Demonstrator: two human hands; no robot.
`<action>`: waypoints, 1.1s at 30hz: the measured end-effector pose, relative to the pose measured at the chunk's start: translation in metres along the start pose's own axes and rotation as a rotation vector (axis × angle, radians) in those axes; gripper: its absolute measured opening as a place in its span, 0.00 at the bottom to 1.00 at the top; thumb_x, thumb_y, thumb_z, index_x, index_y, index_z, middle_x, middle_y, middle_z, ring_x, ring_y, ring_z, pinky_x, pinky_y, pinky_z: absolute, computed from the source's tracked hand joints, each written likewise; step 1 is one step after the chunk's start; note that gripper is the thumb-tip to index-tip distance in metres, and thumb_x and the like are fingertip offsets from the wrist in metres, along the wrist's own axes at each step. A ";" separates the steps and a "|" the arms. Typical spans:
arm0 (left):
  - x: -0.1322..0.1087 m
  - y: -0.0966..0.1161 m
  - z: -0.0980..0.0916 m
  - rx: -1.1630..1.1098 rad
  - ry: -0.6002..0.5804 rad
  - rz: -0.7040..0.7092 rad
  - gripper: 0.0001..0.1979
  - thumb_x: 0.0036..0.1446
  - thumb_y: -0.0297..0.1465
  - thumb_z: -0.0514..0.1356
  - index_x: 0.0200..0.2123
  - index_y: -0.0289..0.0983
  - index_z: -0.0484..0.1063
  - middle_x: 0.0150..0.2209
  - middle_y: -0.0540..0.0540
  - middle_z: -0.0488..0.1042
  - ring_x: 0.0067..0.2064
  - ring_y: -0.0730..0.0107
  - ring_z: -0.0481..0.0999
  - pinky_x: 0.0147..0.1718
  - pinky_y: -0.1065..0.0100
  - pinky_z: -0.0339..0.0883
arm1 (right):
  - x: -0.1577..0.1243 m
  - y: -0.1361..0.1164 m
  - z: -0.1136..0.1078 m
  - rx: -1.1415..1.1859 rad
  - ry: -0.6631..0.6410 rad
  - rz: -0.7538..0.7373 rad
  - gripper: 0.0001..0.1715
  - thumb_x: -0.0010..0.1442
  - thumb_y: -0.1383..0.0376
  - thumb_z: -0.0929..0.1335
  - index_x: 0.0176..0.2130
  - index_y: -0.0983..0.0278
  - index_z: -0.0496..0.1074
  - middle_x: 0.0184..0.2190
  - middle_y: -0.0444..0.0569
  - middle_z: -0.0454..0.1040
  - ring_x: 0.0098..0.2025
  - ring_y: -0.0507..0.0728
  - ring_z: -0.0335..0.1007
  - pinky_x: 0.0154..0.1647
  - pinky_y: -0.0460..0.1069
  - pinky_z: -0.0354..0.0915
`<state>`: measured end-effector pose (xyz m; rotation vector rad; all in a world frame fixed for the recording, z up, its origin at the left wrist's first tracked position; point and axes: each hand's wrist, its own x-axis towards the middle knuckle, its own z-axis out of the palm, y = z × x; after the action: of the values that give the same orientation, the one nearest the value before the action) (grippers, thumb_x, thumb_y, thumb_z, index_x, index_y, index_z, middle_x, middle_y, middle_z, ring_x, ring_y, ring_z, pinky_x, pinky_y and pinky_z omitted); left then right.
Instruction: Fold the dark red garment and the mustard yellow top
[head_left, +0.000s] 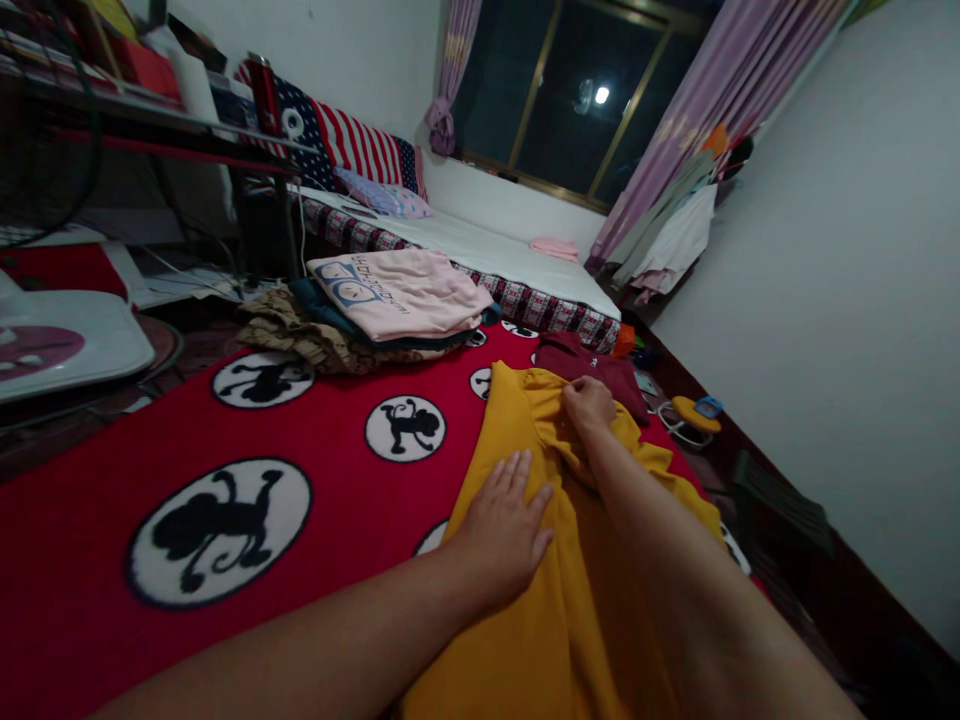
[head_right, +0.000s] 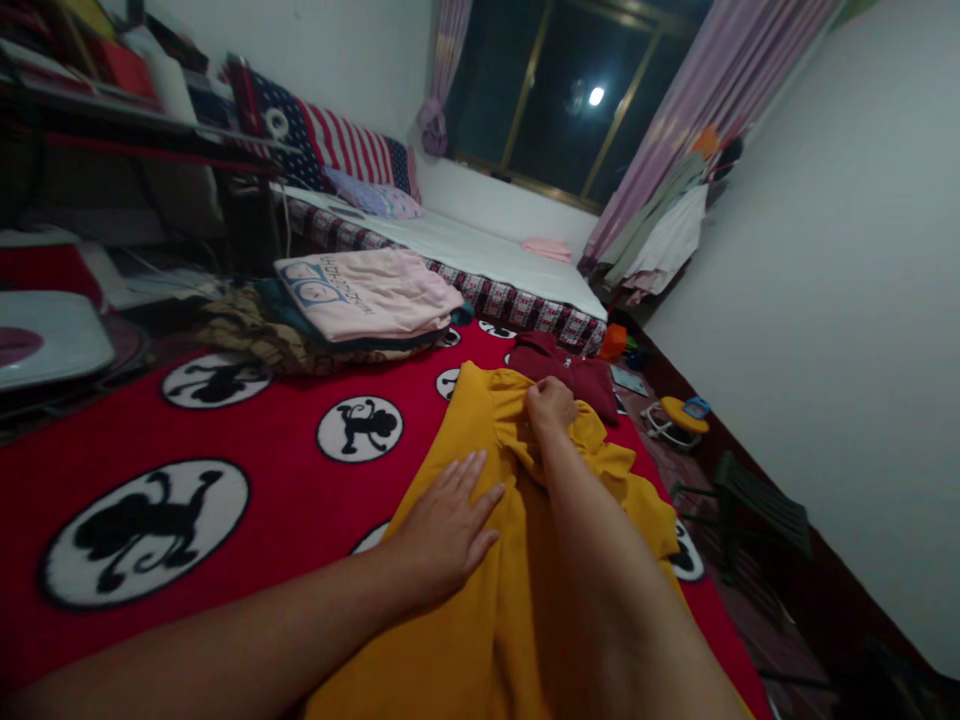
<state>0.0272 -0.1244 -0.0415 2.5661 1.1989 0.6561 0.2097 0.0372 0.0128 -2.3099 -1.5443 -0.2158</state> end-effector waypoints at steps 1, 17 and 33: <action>0.000 0.000 0.001 -0.004 -0.001 0.003 0.28 0.62 0.41 0.53 0.62 0.36 0.62 0.69 0.33 0.45 0.69 0.45 0.45 0.65 0.49 0.47 | 0.003 0.002 0.002 -0.008 0.022 0.021 0.18 0.60 0.61 0.60 0.44 0.61 0.76 0.44 0.56 0.78 0.47 0.64 0.73 0.42 0.53 0.64; 0.000 0.001 0.003 0.008 -0.005 0.033 0.26 0.64 0.40 0.50 0.61 0.34 0.63 0.68 0.32 0.48 0.69 0.46 0.45 0.65 0.50 0.47 | -0.019 -0.038 -0.011 -0.087 -0.035 -0.429 0.20 0.65 0.64 0.60 0.53 0.66 0.69 0.53 0.60 0.71 0.54 0.63 0.67 0.54 0.55 0.60; 0.001 0.001 -0.007 -0.010 -0.062 0.060 0.26 0.63 0.37 0.53 0.61 0.33 0.62 0.67 0.31 0.52 0.68 0.47 0.50 0.65 0.49 0.47 | -0.071 -0.023 -0.011 0.340 -0.421 -0.654 0.23 0.60 0.60 0.65 0.53 0.65 0.71 0.53 0.54 0.73 0.53 0.60 0.69 0.53 0.53 0.63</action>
<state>0.0249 -0.1243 -0.0349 2.6031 1.1004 0.5885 0.1614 -0.0202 0.0053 -1.5910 -2.2993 0.3742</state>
